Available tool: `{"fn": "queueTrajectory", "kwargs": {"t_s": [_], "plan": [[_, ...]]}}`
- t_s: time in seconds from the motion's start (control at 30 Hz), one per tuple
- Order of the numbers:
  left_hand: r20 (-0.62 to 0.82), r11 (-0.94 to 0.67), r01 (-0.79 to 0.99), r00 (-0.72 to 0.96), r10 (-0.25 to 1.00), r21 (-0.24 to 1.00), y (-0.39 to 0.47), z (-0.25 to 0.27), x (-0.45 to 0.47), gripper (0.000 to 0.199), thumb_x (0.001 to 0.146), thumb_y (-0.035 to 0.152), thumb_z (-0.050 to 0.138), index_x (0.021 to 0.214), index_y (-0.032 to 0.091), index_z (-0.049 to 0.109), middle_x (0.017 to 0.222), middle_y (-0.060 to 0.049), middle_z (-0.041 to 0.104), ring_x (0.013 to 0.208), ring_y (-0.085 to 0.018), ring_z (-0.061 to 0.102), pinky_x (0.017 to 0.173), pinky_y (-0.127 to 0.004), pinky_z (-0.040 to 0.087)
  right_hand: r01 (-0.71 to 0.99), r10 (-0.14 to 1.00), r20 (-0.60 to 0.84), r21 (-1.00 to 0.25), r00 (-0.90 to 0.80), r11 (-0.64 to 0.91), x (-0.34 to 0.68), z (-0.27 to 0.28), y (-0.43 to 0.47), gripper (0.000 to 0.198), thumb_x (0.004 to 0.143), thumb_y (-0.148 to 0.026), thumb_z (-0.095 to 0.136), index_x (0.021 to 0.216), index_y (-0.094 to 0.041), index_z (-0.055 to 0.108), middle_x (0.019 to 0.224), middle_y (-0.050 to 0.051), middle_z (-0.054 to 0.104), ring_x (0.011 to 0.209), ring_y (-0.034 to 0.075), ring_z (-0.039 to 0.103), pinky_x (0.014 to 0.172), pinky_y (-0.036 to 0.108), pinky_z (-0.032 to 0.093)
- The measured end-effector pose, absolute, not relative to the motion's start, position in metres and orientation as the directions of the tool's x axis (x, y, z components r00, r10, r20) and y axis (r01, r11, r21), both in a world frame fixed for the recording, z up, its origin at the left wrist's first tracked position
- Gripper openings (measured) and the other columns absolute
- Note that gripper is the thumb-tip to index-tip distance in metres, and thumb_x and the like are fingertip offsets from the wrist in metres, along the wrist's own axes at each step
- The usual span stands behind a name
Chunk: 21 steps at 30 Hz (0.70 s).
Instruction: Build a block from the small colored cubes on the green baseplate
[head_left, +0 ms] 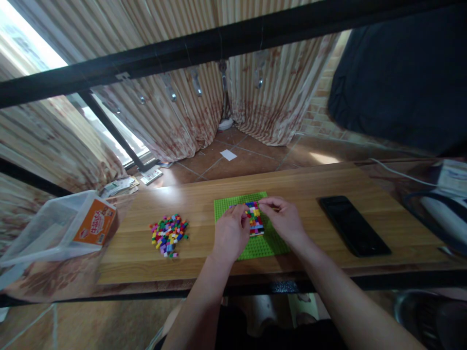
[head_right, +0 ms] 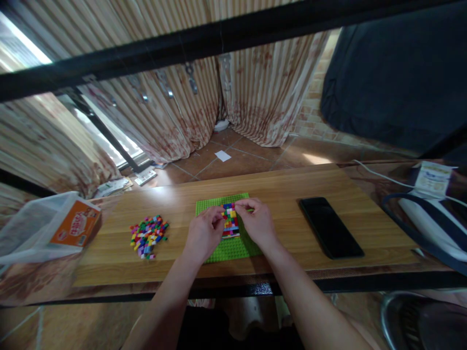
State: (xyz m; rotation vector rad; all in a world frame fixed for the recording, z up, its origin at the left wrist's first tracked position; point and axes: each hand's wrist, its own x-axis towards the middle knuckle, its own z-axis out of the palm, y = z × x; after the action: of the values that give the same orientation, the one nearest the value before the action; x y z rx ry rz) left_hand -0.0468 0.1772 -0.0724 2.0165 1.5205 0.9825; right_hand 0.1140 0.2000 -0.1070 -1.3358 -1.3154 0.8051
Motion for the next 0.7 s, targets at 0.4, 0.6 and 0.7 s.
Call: {"fn": "queueTrajectory", "kwargs": {"t_s": [0.4,0.6,0.7], "plan": [[0.288,-0.316,0.701,0.163,0.944,0.639,0.1748,-0.0721,-0.0464,0.023,0.083,0.013,0.060,0.102,0.023,0.066,0.087,-0.004,0.068,0.079,-0.019,0.062,0.079,-0.032,0.049,0.264,0.977,0.170,-0.955,0.126,0.132,0.1071,-0.1042,0.1973,0.023,0.079,-0.038,0.064,0.086,-0.020,0.077,0.091,0.007,0.076,0.085,0.022,0.068,0.082,0.038,0.051],[0.283,-0.328,0.774,0.199,0.938,0.541,0.1745,-0.0685,-0.0448,0.007,0.085,0.015,0.062,0.084,0.021,0.066,0.085,-0.002,0.064,0.080,-0.016,0.061,0.077,-0.028,0.049,0.263,0.979,0.165,-0.956,0.121,0.129,0.1071,-0.1067,0.1979,0.022,0.079,-0.037,0.064,0.086,-0.020,0.077,0.090,0.007,0.076,0.084,0.021,0.068,0.081,0.036,0.051],[0.281,-0.331,0.787,0.208,0.937,0.521,0.1746,-0.0671,-0.0440,0.009,0.087,0.015,0.060,0.083,0.021,0.066,0.088,-0.002,0.064,0.081,-0.015,0.060,0.078,-0.027,0.049,0.257,0.982,0.153,-0.959,0.110,0.121,0.1072,-0.1079,0.1980,0.023,0.079,-0.037,0.065,0.088,-0.020,0.077,0.091,0.007,0.075,0.083,0.021,0.068,0.080,0.036,0.052]]}}
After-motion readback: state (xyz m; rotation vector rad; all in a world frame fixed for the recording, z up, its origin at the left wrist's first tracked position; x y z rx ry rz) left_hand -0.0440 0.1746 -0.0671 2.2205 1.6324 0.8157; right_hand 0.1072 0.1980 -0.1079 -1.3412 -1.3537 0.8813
